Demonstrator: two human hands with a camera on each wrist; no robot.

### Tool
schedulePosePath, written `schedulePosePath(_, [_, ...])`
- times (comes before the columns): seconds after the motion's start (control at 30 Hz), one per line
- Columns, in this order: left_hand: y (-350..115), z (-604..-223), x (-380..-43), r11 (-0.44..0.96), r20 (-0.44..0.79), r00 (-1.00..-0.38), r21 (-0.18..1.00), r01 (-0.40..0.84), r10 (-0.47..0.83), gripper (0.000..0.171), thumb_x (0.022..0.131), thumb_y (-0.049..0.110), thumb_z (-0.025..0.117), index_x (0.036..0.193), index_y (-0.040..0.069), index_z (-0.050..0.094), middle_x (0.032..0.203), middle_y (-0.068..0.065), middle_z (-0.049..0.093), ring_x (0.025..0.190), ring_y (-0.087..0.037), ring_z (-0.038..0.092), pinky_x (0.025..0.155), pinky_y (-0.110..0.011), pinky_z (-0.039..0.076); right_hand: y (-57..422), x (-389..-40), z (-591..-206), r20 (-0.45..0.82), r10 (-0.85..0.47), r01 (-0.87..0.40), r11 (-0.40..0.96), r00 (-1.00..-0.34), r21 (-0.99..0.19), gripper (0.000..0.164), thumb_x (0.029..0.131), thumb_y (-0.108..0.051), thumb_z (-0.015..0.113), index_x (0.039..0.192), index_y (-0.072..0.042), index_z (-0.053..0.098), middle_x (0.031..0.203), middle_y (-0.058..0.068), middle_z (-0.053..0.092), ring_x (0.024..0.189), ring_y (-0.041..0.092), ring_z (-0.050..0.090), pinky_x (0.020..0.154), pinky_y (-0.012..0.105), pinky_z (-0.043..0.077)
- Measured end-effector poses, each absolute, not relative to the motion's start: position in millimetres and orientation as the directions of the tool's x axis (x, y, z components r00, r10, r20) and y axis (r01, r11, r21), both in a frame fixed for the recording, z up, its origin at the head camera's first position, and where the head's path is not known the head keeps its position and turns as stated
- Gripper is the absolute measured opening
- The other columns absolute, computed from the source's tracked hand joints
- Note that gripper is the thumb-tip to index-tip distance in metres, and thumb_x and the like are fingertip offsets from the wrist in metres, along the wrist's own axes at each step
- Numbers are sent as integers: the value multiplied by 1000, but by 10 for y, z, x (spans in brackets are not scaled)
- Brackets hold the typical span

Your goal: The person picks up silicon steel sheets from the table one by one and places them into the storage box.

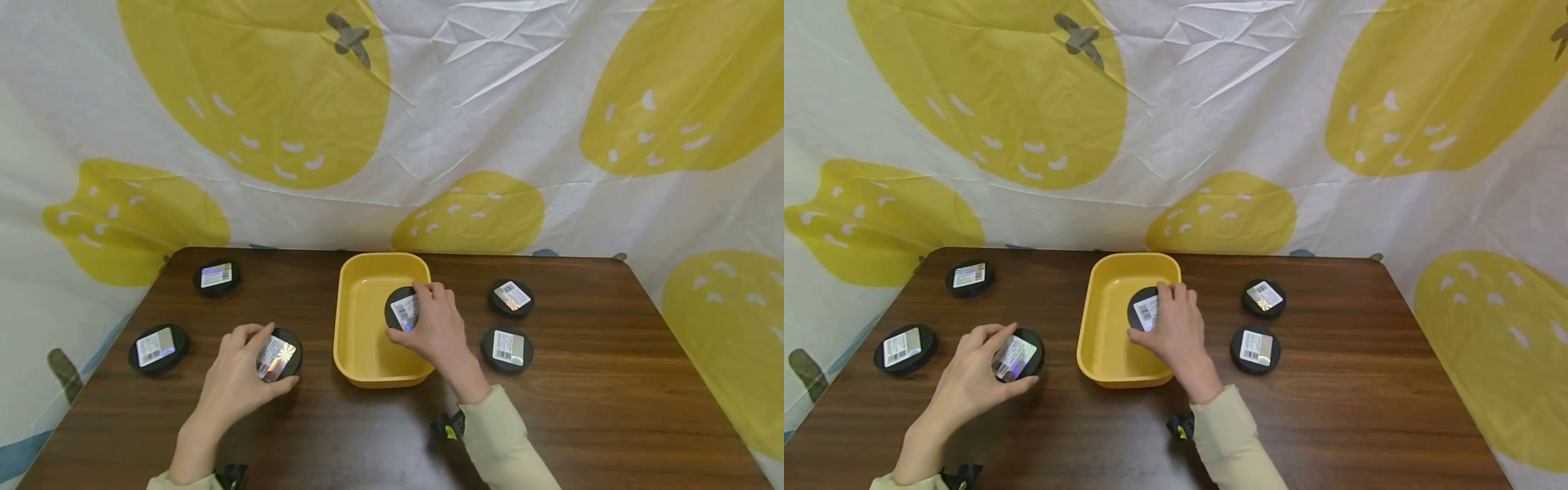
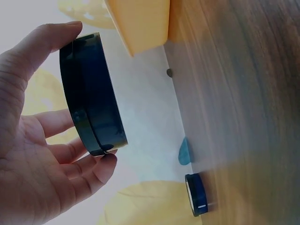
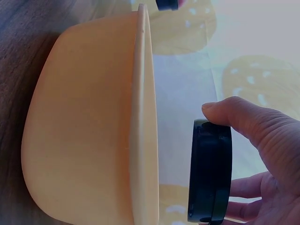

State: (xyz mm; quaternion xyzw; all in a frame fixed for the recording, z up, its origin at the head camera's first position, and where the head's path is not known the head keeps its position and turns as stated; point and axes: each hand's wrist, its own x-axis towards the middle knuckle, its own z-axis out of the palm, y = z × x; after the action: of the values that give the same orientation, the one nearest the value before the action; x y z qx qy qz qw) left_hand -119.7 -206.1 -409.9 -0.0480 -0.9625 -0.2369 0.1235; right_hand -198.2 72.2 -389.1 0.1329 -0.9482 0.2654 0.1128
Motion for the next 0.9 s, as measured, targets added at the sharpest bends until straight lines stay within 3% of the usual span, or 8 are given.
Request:
schedulePosePath(0.43, [-2035, -4066, -1194, 878, 264, -964, 453, 154, 33, 82, 60, 30, 86, 127, -6, 53, 118, -21, 49, 106, -37, 43, 74, -55, 45, 631, -2114, -3898, 258, -215, -315, 831, -942, -459, 78, 63, -39, 81, 126, -2, 54, 112, 14, 51, 99, 28, 45, 73, 41, 48])
schedulePosePath(0.9, [-2019, -4082, -1193, 867, 292, -955, 463, 182, 45, 82, 60, 29, 86, 127, -6, 54, 117, -20, 50, 107, -37, 43, 72, -55, 47, 564, -2216, -3944, 180, -215, -275, 846, -960, -457, 82, 67, -40, 80, 133, -2, 48, 124, 16, 49, 104, 29, 45, 76, 43, 48])
